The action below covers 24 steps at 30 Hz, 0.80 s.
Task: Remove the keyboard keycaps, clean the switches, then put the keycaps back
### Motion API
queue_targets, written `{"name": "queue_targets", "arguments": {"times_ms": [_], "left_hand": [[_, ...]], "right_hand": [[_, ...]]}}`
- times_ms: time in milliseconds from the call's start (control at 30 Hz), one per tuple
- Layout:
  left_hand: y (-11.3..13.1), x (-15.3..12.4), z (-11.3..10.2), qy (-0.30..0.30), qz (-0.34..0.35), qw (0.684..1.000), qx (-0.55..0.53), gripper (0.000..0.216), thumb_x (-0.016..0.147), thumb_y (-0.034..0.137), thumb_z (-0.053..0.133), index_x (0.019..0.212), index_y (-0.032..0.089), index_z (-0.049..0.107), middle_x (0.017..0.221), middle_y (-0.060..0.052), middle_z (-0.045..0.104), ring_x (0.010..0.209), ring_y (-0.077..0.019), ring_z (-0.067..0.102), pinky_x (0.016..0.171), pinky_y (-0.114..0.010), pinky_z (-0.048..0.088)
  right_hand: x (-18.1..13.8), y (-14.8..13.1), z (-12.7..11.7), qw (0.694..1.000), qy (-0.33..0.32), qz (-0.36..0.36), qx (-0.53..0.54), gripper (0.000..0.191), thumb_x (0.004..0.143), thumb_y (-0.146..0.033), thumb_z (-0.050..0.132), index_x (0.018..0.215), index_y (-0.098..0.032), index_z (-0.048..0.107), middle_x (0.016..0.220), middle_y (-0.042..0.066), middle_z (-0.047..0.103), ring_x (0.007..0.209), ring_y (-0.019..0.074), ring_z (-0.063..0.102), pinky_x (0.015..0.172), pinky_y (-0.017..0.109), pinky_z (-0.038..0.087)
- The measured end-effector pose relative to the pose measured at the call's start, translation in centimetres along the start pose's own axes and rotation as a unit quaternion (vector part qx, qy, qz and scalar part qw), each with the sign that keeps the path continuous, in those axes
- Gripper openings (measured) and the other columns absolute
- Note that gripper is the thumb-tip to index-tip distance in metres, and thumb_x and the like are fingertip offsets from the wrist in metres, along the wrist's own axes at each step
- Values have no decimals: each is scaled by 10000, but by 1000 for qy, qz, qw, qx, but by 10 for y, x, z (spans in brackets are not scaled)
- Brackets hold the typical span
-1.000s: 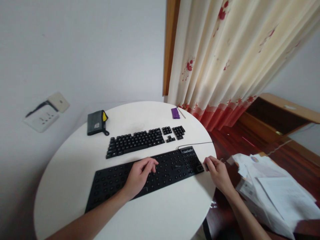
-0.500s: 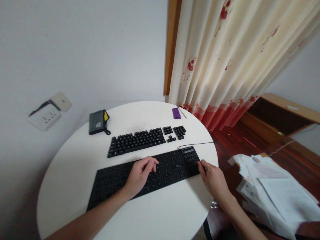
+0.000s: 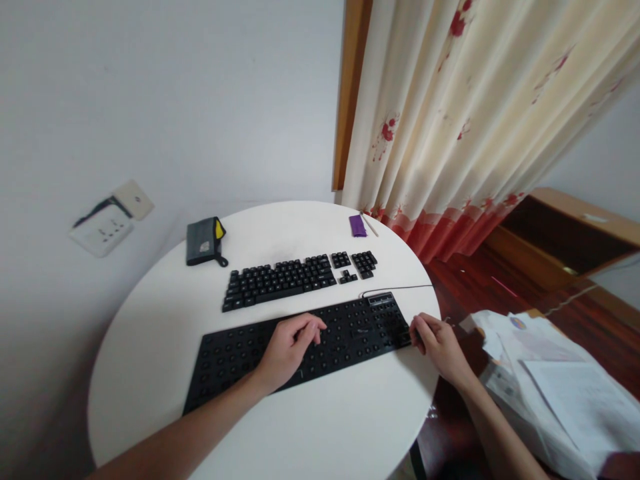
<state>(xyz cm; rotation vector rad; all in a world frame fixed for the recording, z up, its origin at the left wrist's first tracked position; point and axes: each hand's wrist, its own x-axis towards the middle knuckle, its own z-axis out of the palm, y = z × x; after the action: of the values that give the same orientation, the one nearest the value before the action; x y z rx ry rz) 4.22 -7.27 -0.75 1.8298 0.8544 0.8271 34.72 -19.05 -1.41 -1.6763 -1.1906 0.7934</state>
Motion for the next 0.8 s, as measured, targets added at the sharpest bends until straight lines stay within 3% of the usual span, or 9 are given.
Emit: {"name": "queue_targets", "arguments": {"times_ms": [233,333,433,567,700,800], "left_hand": [[3,1,0,-4,4,1000,8,331,982,383,463,883,158,685,689,-15,628,653,-153,555,628,-249,413],[7,0,1,-12,32,999,19,269,970,338,497,906,165,692,737,-24,641,700,-154,578,662,-253,434],[12,-3,4,-36,71,997,3,174,930,283,578,1006,176,692,848,-42,653,756,-154,587,700,-261,466],[16,-6,8,-69,87,993,-49,290,839,248,719,1117,182,670,981,-69,655,823,-161,600,766,-289,510],[14,-6,7,-62,67,992,-89,213,816,234,745,1012,162,701,957,-78,654,846,-177,625,767,-298,528],[11,-5,4,-40,58,993,-98,155,814,213,742,954,153,710,944,-78,654,835,-175,636,749,-289,536]], "right_hand": [[3,2,-8,999,35,-3,30,479,943,-566,455,656,-195,554,551,4,563,441,117,450,436,241,354],[-2,-10,0,998,50,-8,45,469,945,-554,467,668,-191,575,555,5,567,453,117,465,441,237,363],[-10,-34,23,994,37,-29,94,435,953,-517,482,682,-192,580,566,-4,568,467,111,475,442,226,365],[-18,-64,67,988,-23,-90,127,365,977,-436,484,734,-189,600,627,2,597,514,109,506,481,226,396],[-20,-74,99,984,-41,-131,116,273,986,-384,482,882,-199,653,653,-6,602,538,122,528,506,238,419],[-19,-75,109,985,-18,-144,92,270,993,-368,470,969,-210,688,816,37,681,724,162,629,652,272,501]]}}
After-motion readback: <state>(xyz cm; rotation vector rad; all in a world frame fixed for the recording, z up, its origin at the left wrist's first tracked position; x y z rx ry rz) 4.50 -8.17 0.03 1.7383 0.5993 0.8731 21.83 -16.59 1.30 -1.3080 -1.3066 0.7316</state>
